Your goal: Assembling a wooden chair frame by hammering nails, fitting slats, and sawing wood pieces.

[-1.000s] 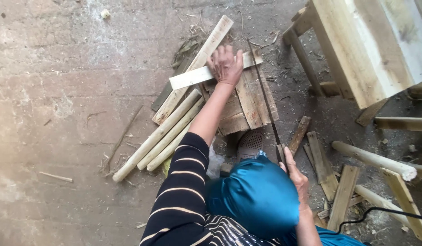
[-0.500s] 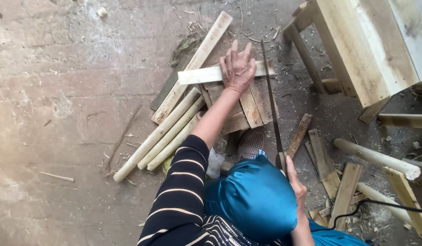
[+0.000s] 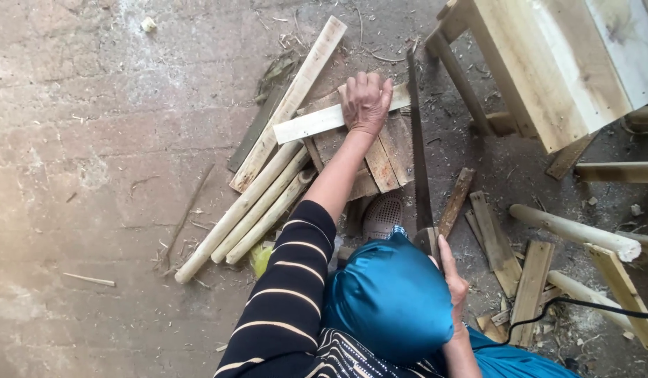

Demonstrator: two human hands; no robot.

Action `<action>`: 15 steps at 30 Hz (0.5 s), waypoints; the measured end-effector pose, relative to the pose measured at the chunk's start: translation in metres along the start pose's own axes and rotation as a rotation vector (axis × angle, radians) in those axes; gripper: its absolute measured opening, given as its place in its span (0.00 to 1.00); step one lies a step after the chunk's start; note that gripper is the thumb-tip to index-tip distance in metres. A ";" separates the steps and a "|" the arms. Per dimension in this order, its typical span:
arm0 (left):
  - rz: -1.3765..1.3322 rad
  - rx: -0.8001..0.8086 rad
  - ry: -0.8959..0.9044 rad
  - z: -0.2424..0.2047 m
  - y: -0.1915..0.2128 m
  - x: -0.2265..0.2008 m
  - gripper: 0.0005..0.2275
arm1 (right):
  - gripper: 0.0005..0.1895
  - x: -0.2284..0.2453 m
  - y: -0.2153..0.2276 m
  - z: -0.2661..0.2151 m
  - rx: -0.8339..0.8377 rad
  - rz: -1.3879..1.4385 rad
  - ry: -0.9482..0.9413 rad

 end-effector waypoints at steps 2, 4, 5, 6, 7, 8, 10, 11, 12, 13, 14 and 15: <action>-0.028 -0.015 -0.004 0.000 -0.004 0.000 0.09 | 0.20 0.002 0.001 0.003 -0.067 -0.211 0.330; -0.041 -0.022 -0.006 -0.001 -0.007 0.004 0.08 | 0.25 -0.002 0.000 0.007 -0.041 -0.132 0.122; -0.045 -0.019 -0.010 -0.002 -0.009 0.005 0.07 | 0.27 -0.004 -0.001 0.008 -0.032 -0.094 0.009; -0.049 -0.015 -0.013 -0.003 -0.011 0.005 0.06 | 0.27 -0.002 -0.004 0.010 -0.056 -0.060 0.013; -0.049 -0.035 -0.016 -0.005 -0.012 0.005 0.06 | 0.27 -0.001 -0.007 0.014 -0.073 -0.026 0.025; -0.050 -0.056 -0.019 -0.006 -0.011 0.005 0.06 | 0.26 0.001 -0.010 0.019 -0.090 0.008 0.036; -0.042 -0.081 -0.031 -0.002 -0.011 0.004 0.06 | 0.26 0.002 -0.018 0.031 -0.084 -0.065 0.031; -0.032 -0.077 -0.038 -0.002 -0.011 0.004 0.07 | 0.26 0.003 -0.021 0.035 -0.080 -0.102 0.026; -0.022 -0.073 -0.046 -0.002 -0.011 0.004 0.07 | 0.26 0.003 -0.022 0.037 -0.076 -0.086 0.030; -0.024 -0.056 -0.040 -0.002 -0.012 0.004 0.07 | 0.26 0.003 -0.023 0.038 -0.072 -0.071 0.035; -0.025 -0.038 -0.034 -0.002 -0.012 0.004 0.06 | 0.27 0.003 -0.024 0.038 -0.068 -0.055 0.039; -0.027 -0.019 -0.028 -0.001 -0.012 0.005 0.06 | 0.26 0.002 -0.025 0.037 -0.071 -0.060 0.066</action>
Point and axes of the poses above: each hand's wrist, its own z-axis towards the middle knuckle, its own y-axis out of the back of the hand, x = y × z, the point moved 2 cm from there along z, towards the middle knuckle, and after that the axes turned 10 degrees about -x, right-handed, at the moved point
